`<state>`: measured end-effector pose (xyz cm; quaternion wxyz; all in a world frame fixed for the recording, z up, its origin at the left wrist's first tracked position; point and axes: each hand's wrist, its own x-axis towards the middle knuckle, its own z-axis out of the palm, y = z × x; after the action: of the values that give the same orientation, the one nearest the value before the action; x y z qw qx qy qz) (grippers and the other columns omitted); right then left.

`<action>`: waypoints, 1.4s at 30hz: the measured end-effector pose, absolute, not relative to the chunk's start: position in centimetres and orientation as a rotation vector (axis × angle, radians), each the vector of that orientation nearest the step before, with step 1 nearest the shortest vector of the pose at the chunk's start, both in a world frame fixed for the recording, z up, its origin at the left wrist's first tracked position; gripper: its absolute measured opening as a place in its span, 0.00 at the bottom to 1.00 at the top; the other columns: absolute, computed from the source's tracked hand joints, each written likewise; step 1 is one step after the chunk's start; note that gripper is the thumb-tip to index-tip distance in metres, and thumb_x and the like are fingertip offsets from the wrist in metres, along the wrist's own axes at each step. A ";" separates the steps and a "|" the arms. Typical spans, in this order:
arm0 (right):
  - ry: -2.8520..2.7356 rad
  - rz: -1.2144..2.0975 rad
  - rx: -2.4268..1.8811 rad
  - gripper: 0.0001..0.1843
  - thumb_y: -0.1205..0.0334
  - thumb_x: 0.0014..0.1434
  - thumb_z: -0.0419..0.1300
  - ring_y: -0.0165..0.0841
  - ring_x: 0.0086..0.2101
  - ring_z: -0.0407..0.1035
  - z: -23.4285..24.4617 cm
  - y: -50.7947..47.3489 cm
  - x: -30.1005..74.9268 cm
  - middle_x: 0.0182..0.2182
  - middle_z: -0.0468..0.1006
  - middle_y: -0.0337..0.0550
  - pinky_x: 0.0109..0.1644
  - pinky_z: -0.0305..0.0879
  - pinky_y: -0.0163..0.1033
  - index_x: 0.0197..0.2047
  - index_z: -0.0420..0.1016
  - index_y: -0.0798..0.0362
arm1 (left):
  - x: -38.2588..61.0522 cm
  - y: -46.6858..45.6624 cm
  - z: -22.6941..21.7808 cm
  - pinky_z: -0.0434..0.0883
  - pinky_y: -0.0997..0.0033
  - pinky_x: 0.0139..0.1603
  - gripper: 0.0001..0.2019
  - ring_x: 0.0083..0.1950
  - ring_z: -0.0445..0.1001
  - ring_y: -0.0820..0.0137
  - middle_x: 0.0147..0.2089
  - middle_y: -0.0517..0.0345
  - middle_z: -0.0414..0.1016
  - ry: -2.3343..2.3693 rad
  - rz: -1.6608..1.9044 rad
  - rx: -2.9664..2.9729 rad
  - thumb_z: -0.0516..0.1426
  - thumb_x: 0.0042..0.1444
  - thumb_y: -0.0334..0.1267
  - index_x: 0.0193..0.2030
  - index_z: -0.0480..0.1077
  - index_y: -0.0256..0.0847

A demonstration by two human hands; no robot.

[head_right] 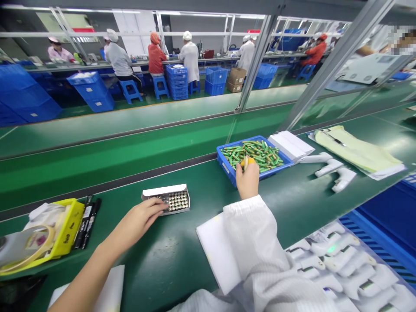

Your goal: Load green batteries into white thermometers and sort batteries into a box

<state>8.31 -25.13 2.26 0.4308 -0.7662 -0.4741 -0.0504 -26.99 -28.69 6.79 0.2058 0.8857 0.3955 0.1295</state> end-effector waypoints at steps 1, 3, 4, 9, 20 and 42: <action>-1.188 -0.142 -1.900 0.15 0.56 0.53 0.54 0.48 0.38 0.65 2.0 -25.1 8.2 0.32 0.70 0.56 0.47 0.62 0.56 0.38 0.69 0.59 | -26.9 -28.7 6.7 0.69 0.70 0.37 0.17 0.39 0.75 0.66 0.45 0.53 0.75 1.111 0.371 2.468 0.45 0.62 0.30 0.48 0.73 0.43; -1.221 -0.172 -1.868 0.16 0.56 0.54 0.53 0.47 0.39 0.66 1.8 -25.2 7.8 0.33 0.71 0.56 0.47 0.62 0.55 0.40 0.70 0.59 | -26.7 -28.7 6.4 0.68 0.70 0.34 0.17 0.36 0.75 0.66 0.42 0.54 0.76 1.152 0.419 2.480 0.46 0.61 0.30 0.49 0.73 0.44; -1.233 -0.177 -1.859 0.17 0.56 0.55 0.53 0.47 0.39 0.66 1.9 -25.3 7.5 0.33 0.71 0.56 0.47 0.62 0.54 0.41 0.70 0.60 | -26.6 -28.7 6.2 0.68 0.69 0.34 0.15 0.35 0.74 0.66 0.39 0.55 0.77 1.183 0.454 2.492 0.48 0.61 0.31 0.48 0.73 0.44; -1.246 -0.133 -1.845 0.20 0.56 0.57 0.52 0.46 0.41 0.67 3.1 -25.8 5.7 0.35 0.72 0.56 0.47 0.63 0.54 0.47 0.70 0.61 | -25.8 -28.9 5.3 0.63 0.67 0.33 0.06 0.35 0.73 0.65 0.33 0.57 0.76 1.303 0.576 2.638 0.56 0.58 0.31 0.31 0.72 0.41; -1.635 0.387 -1.263 0.15 0.55 0.65 0.45 0.32 0.28 0.62 5.9 -29.8 -3.0 0.26 0.67 0.42 0.35 0.59 0.39 0.30 0.64 0.51 | -23.7 -29.8 4.2 0.67 0.62 0.38 0.06 0.39 0.69 0.61 0.40 0.51 0.71 1.301 0.378 2.654 0.54 0.58 0.29 0.39 0.71 0.38; -1.653 1.381 -1.167 0.19 0.51 0.61 0.52 0.26 0.24 0.56 4.1 -31.1 -7.5 0.21 0.64 0.36 0.29 0.52 0.33 0.24 0.66 0.55 | -25.0 -28.8 6.8 0.70 0.80 0.24 0.16 0.27 0.74 0.74 0.30 0.54 0.80 1.103 1.016 0.916 0.70 0.35 0.38 0.34 0.78 0.35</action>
<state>-7.51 -31.14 4.15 0.3391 -0.4480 -0.6349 0.5302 -25.03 -28.76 6.82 0.6382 0.4015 0.4833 0.4449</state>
